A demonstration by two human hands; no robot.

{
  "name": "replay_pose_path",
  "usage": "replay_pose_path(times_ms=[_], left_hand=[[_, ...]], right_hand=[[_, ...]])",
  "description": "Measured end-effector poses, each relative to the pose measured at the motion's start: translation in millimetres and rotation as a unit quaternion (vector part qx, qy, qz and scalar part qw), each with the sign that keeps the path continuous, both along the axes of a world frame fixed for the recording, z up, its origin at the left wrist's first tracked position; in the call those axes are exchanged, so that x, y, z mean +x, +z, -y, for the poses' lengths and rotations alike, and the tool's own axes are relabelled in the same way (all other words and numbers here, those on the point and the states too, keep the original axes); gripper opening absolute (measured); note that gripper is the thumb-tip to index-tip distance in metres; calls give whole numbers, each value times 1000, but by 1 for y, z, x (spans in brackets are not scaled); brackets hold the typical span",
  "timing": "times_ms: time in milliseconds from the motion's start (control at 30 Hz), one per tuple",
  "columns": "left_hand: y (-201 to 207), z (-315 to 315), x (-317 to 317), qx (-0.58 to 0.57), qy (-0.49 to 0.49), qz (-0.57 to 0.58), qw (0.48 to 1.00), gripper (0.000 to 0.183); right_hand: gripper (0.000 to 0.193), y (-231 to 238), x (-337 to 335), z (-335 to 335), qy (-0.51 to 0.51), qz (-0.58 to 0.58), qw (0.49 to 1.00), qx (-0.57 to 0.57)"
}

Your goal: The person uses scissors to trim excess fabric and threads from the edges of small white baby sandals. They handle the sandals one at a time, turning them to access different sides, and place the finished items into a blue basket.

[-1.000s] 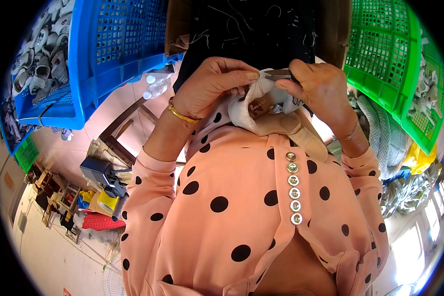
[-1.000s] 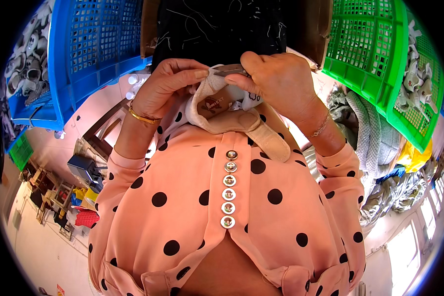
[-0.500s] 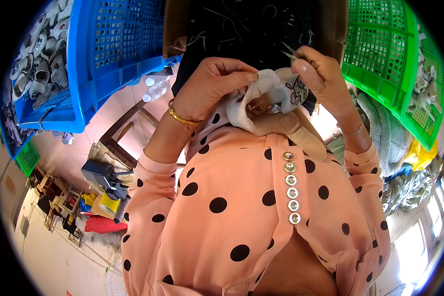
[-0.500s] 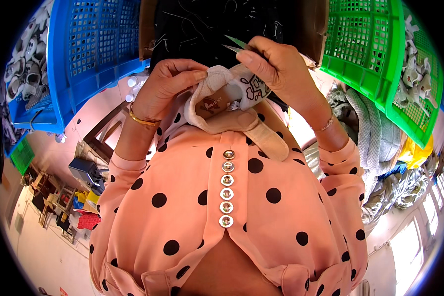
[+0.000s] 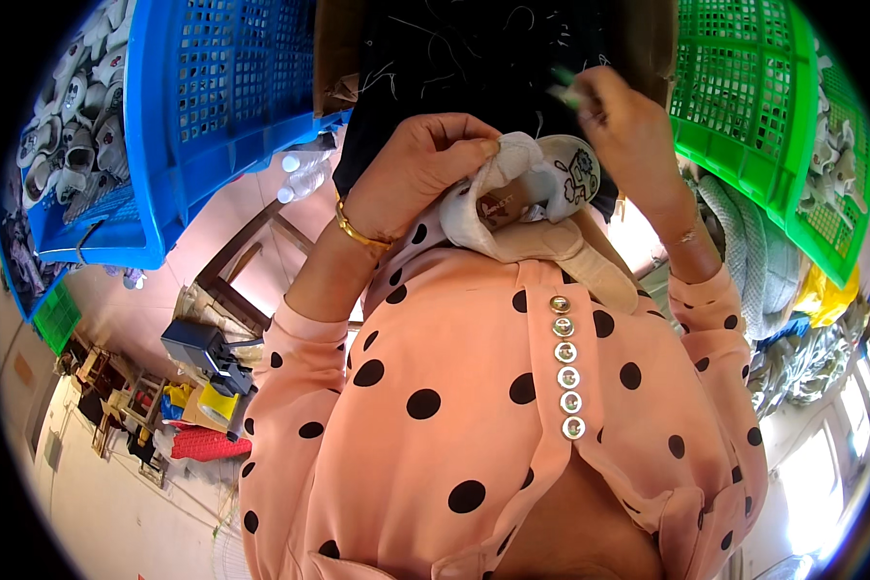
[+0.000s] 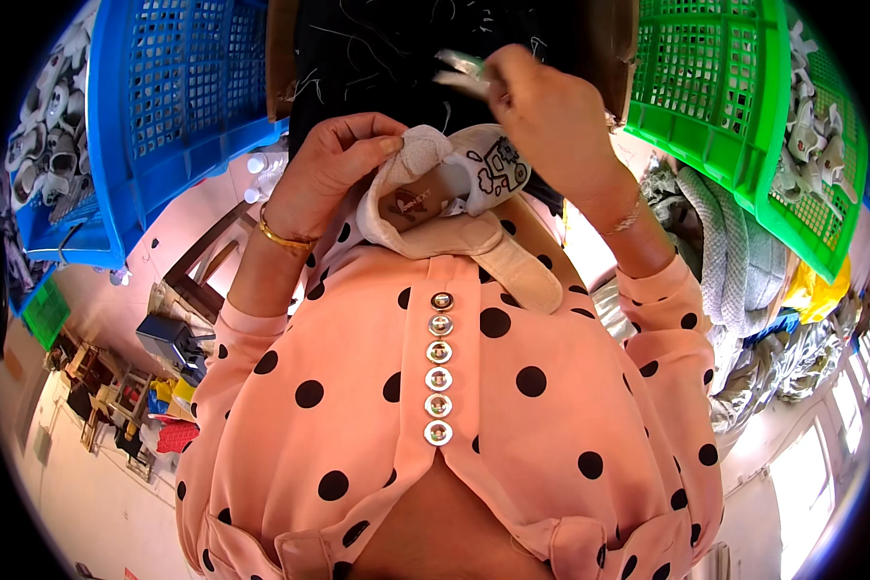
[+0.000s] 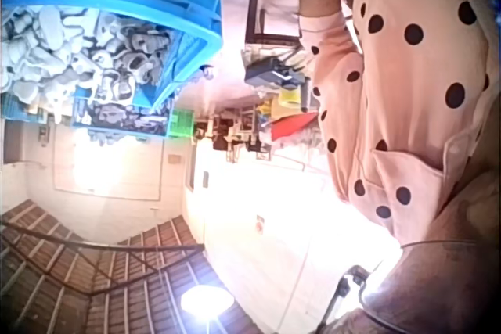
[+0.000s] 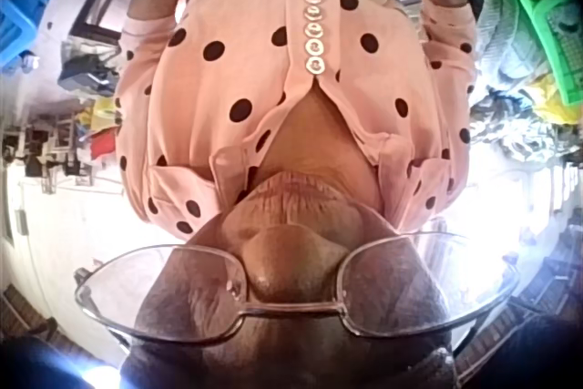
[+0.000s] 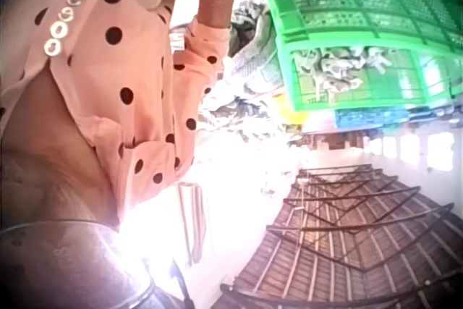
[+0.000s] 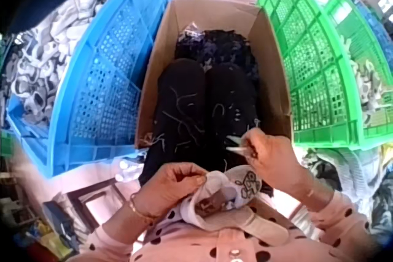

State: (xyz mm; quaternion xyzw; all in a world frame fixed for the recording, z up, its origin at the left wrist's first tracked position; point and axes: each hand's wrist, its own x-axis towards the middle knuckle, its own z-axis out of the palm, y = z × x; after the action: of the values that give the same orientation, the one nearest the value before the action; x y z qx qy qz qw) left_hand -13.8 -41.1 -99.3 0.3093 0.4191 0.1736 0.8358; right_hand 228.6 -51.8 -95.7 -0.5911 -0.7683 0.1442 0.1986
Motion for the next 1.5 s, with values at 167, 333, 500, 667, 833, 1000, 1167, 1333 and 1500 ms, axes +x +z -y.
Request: replay_pose_path(times_ms=[167, 333, 500, 667, 833, 1000, 1167, 1333, 1500], left_hand=[[11, -2, 7, 6, -5, 6, 1000, 30], [1, -5, 4, -17, -28, 22, 999, 32], [1, -11, 7, 35, -59, 36, 997, 29], [9, -31, 11, 293, -165, -99, 937, 25], [4, -29, 10, 404, -141, -208, 879, 23], [-21, -25, 5, 501, -180, -304, 790, 25], [-22, -18, 6, 476, -121, -306, 815, 25], [-25, -20, 3, 482, -116, -294, 817, 26], [-31, -19, -2, 493, -101, -271, 820, 25]], right_hand=[[45, 21, 4, 18, -15, -105, 987, -123], [51, 27, 1, 31, -8, -69, 981, -181], [35, 27, -7, 14, 29, -193, 950, -245], [26, 18, -7, -6, 21, -222, 921, -318], [24, -24, -26, 3, -56, -374, 889, -256], [26, -35, -26, 9, -48, -223, 944, -236], [44, -1, -2, 1, 134, 87, 987, -25], [45, 14, -8, -13, 236, 211, 949, -2], [42, 25, -21, -25, 276, 258, 926, -16]])
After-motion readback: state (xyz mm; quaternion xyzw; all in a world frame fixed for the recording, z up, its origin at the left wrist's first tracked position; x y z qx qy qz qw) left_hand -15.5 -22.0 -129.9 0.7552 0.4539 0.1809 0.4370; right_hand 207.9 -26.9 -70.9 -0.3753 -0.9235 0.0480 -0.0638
